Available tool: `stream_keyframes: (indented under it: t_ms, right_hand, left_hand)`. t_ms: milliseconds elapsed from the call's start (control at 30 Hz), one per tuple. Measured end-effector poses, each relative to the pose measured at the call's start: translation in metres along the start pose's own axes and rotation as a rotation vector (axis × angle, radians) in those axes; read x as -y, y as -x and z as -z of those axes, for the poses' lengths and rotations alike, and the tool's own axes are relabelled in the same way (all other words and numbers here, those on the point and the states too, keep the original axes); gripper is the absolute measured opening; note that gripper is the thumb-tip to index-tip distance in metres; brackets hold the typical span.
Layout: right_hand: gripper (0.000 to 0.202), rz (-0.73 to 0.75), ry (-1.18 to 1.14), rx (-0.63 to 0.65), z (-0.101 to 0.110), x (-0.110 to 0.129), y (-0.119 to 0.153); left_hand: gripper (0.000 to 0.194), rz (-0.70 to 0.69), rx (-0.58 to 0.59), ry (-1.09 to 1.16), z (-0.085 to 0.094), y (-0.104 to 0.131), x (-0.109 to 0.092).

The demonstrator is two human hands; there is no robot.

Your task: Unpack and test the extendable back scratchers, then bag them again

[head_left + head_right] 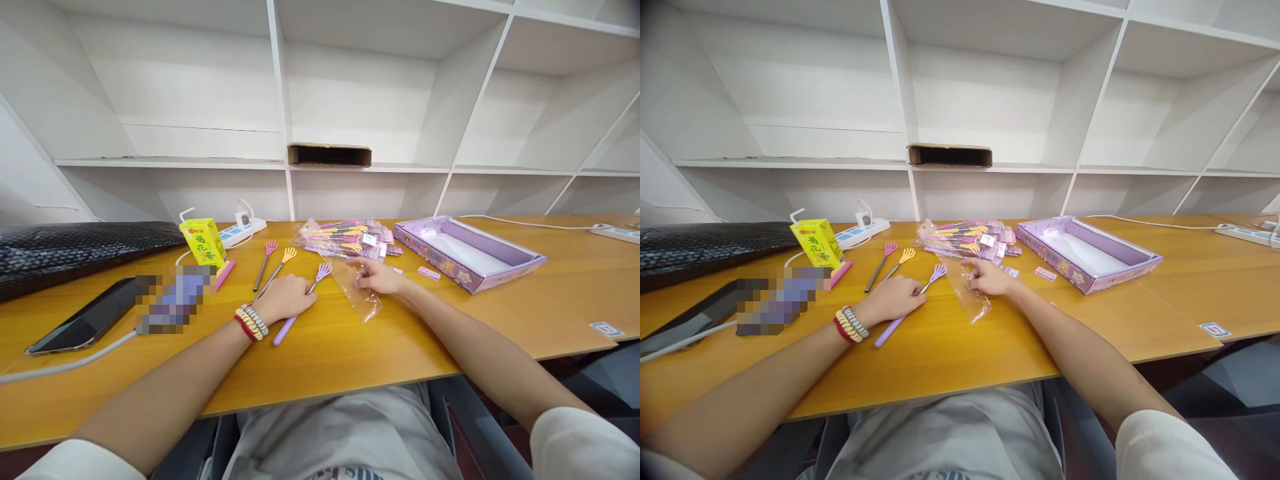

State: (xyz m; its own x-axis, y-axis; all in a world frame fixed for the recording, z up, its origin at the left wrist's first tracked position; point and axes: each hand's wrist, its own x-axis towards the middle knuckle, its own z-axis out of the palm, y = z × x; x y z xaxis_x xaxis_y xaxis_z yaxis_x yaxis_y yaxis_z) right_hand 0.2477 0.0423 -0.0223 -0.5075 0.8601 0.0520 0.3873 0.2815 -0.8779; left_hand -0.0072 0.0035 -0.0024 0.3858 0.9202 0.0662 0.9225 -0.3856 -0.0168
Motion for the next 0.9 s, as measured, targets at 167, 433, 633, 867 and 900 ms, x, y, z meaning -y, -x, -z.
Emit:
stream_keyframes:
  t_ms: [167, 433, 633, 867, 900]
  right_hand:
    - [0.046, 0.031, 0.018, -0.151, 0.0034, -0.0005, -0.0021]
    - [0.045, 0.104, 0.276, -0.043, 0.0034, -0.0047, -0.0012]
    - [0.07, 0.109, 0.255, -0.027, 0.0022, -0.0026, 0.002]
    - [0.08, 0.08, 0.242, -0.035, -0.0006, 0.0005, 0.0035]
    - [0.078, 0.083, 0.241, -0.026, -0.001, 0.0009, 0.0033]
  left_hand:
    - [0.037, 0.019, 0.005, -0.025, -0.0003, -0.0002, 0.0003]
    - [0.037, 0.064, -0.025, 0.014, -0.0001, -0.0006, -0.0013]
    - [0.036, 0.088, -0.076, 0.059, 0.0025, 0.0013, -0.003]
    - [0.038, 0.013, -0.21, 0.114, 0.0074, 0.0036, -0.007]
    - [0.038, 0.004, -0.219, 0.127, 0.0079, 0.0039, -0.0075]
